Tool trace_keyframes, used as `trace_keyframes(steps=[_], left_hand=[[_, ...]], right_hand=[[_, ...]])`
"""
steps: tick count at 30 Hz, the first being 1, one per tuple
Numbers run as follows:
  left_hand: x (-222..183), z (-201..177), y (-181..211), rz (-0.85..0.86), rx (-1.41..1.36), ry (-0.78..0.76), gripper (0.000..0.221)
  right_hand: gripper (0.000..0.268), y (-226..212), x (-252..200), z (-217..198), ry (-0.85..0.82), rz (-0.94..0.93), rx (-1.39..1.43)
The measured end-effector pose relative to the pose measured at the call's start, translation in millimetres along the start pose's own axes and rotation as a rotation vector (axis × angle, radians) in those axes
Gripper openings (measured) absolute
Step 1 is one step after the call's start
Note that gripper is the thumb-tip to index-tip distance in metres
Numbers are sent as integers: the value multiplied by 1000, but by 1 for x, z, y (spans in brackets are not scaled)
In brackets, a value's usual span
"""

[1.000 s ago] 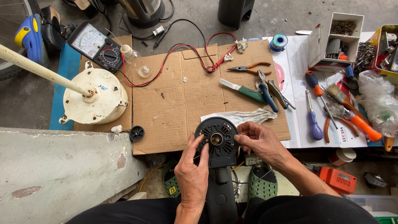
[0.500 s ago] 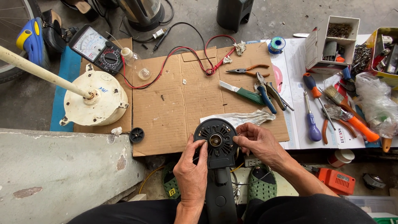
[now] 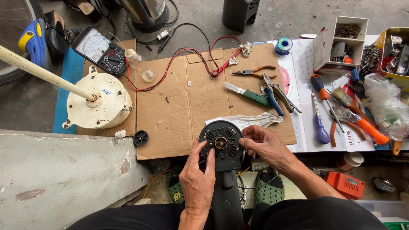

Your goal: The person disassembles a handheld electronic device, removes a circular component, and uses a power drill to work on the central hub. They then reassemble the device and briefly handle a small cylindrical object.

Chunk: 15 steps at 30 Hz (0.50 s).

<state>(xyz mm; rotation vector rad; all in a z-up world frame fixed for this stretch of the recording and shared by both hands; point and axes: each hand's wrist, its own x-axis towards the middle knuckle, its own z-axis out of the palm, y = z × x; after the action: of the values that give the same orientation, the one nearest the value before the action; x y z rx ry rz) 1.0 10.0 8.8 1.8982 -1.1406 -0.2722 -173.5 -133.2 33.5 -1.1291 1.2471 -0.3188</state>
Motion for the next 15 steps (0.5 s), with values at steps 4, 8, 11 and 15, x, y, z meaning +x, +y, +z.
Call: trace_keyframes(steps=[4,8,11,15], left_hand=[[1,-7,9,-25,-23,-16,45],[2,-9,13,-97,-6,-207,93],[4,-5,10,-88,24,-247,113],[4,-1,6,-106,9,-271,119]], right_hand=[[22,1,1,0,-1,7,10],[24,2,1,-1,-14,0,27],[24,-1,-1,-1,-20,-1,6],[21,0,1,-1,-20,-3,5]])
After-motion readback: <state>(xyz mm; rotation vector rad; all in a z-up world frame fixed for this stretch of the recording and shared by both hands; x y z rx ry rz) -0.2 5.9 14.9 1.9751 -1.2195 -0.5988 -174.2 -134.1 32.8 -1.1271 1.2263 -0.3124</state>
